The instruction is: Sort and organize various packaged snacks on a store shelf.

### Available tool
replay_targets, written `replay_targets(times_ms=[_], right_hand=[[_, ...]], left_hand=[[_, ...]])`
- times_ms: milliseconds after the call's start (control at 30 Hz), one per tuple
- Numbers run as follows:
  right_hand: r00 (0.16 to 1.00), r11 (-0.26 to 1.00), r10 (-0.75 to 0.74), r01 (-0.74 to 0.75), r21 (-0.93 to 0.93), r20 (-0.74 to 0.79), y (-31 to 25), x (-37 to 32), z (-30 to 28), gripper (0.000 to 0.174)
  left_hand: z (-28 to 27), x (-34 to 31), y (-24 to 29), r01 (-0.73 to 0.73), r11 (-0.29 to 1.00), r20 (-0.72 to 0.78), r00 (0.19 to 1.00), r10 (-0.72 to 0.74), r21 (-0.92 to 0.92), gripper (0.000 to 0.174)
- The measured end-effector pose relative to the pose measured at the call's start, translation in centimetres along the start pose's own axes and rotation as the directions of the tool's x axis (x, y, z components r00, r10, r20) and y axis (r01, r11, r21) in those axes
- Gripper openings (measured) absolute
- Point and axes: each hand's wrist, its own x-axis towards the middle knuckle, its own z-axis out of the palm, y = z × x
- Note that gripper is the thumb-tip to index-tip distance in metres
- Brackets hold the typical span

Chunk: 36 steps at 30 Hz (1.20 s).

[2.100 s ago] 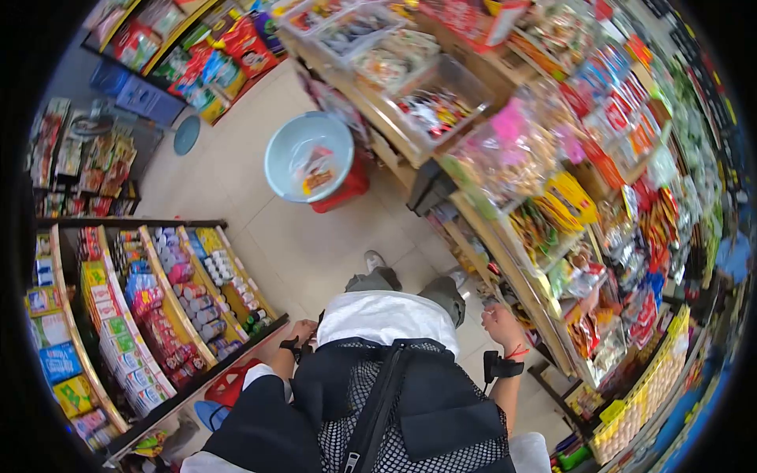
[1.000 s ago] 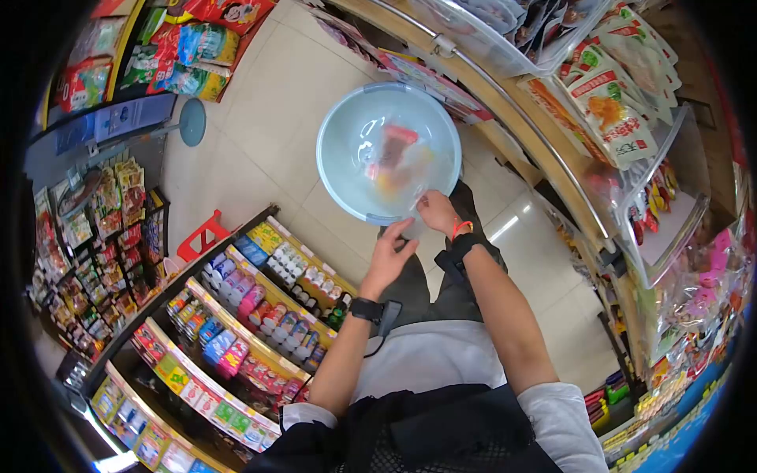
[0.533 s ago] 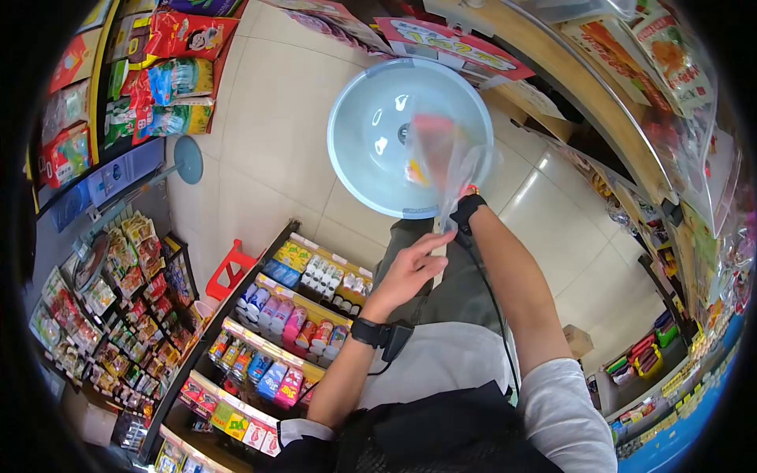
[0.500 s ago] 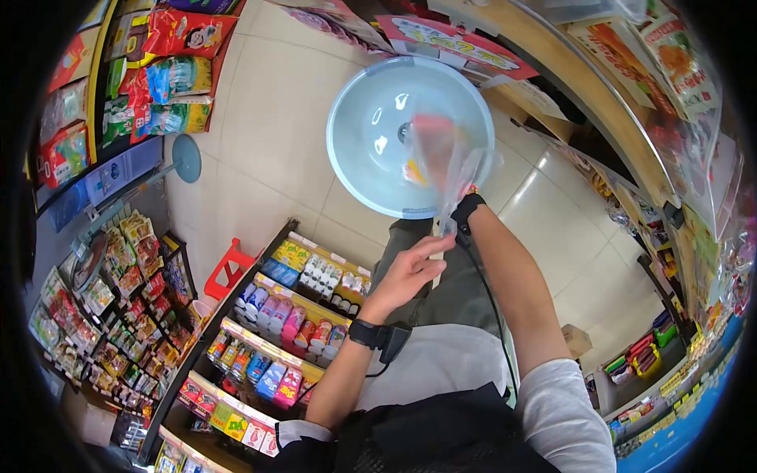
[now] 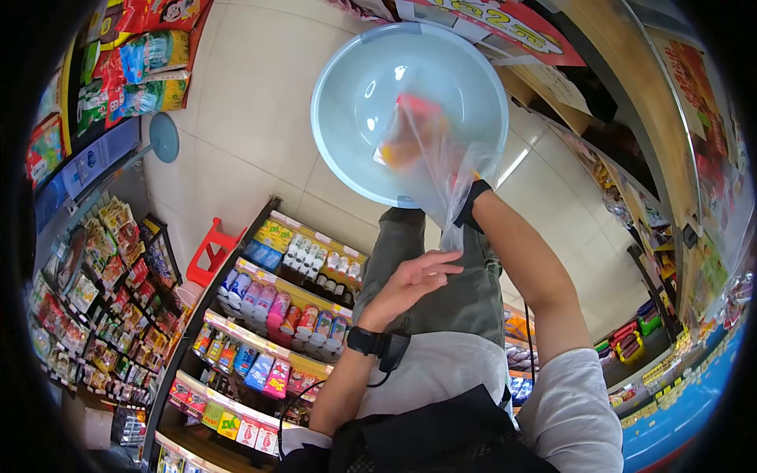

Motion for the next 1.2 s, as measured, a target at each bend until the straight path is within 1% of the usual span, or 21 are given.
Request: replay_targets(times_ms=[100,167,200,233,267,300,333,367,400,467,500,533,567,667,700,767,833,900,933,1033,1200], right_hand=[[0.999,0.882,-0.025,0.005,0.471,0.035,4.5,0.6,3.5,0.072],[0.994,0.792,-0.104,0.064,0.607,0.031,6.5,1.3,5.5,0.064],[0.985,0.790,-0.171,0.129,0.599,0.014,6.9,2.0,5.6,0.058],[0.960,0.874,-0.276,0.267,0.405,-0.037,7.5,2.4,5.1,0.052],[0.922,0.903,-0.377,0.386,0.186,-0.087,8.1,2.8,4.6,0.045],[0.843,0.834,-0.529,0.493,-0.248,-0.101,6.8,3.1,3.4,0.038],[0.746,0.598,-0.665,0.496,-0.630,-0.045,5.7,3.2,2.6,0.031],[0.787,0.826,-0.563,0.531,-0.188,-0.251,6.7,3.2,3.9,0.028],[0.850,0.812,-0.372,0.492,0.312,-0.372,8.9,3.2,6.9,0.025],[0.917,0.843,-0.324,0.392,0.368,-0.234,8.7,3.2,6.9,0.023],[0.910,0.907,-0.414,0.410,-0.094,-0.027,5.9,3.2,3.4,0.024],[0.918,0.849,-0.395,0.380,-0.368,0.035,3.8,2.7,1.5,0.024],[0.922,0.708,-0.376,0.353,-0.611,0.097,1.7,2.1,-0.4,0.025],[0.921,0.677,-0.372,0.182,-0.713,-0.118,-1.1,1.1,-0.7,0.026],[0.916,0.706,-0.378,0.188,-0.683,-0.139,-0.6,1.6,-0.7,0.026],[0.944,0.746,-0.329,0.250,-0.617,-0.016,0.3,2.2,-0.7,0.027],[0.936,0.779,-0.216,0.338,-0.529,0.279,1.4,2.1,-1.1,0.027],[0.908,0.844,-0.274,0.385,-0.374,0.317,-1.0,1.2,-3.4,0.030],[0.893,0.868,-0.306,0.404,-0.289,0.330,-2.1,0.6,-4.1,0.031],[0.958,0.958,-0.275,0.267,0.110,0.074,-1.7,-1.5,-3.1,0.033],[0.980,0.922,-0.171,0.124,0.367,0.099,-5.3,-3.9,-6.9,0.042]], left_hand=[[-0.4,-0.3,0.8,0.001,0.997,-0.038,0.999,-0.004,-0.073,0.043],[-0.5,-0.7,1.6,0.016,0.999,-0.030,0.999,-0.017,-0.039,0.044],[-0.6,-0.7,1.9,0.018,1.000,-0.022,1.000,-0.019,-0.022,0.045],[-0.7,-0.6,2.2,0.004,1.000,-0.019,1.000,-0.004,-0.015,0.046],[-0.9,-0.6,2.3,-0.010,1.000,-0.014,1.000,0.010,-0.009,0.046],[-1.0,-0.8,2.4,-0.020,1.000,-0.012,1.000,0.020,-0.004,0.047],[-1.1,-0.8,2.4,-0.027,0.999,-0.031,0.999,0.026,-0.039,0.046],[-1.3,-0.8,2.2,-0.033,0.999,-0.041,0.999,0.031,-0.036,0.045],[-1.5,-1.0,1.9,-0.037,0.999,-0.054,0.998,0.036,-0.030,0.045],[-1.6,-1.2,1.6,-0.049,0.998,-0.080,0.996,0.046,-0.039,0.044],[-1.6,-1.2,1.4,-0.058,0.997,-0.090,0.995,0.053,-0.053,0.044],[-1.6,-1.2,1.3,-0.065,0.996,-0.099,0.993,0.058,-0.067,0.044],[-1.5,-1.2,1.3,-0.063,0.995,-0.112,0.992,0.054,-0.081,0.044],[-1.3,-1.3,0.9,-0.073,0.990,-0.151,0.987,0.054,-0.118,0.044],[-1.3,-1.2,0.7,-0.086,0.989,-0.162,0.985,0.065,-0.123,0.044],[-1.3,-1.1,0.5,-0.107,0.986,-0.178,0.980,0.083,-0.127,0.043],[-1.4,-1.0,0.2,-0.122,0.984,-0.186,0.978,0.097,-0.132,0.043],[-1.4,-0.9,-0.2,-0.136,0.984,-0.210,0.971,0.110,-0.113,0.042],[-1.5,-0.9,-0.4,-0.140,0.985,-0.224,0.968,0.115,-0.099,0.042],[-1.7,-0.9,-0.6,-0.155,0.986,-0.340,0.932,0.123,-0.069,0.035],[-3.6,-0.6,-0.8,-0.225,0.974,-0.571,0.804,0.165,-0.035,0.028]])
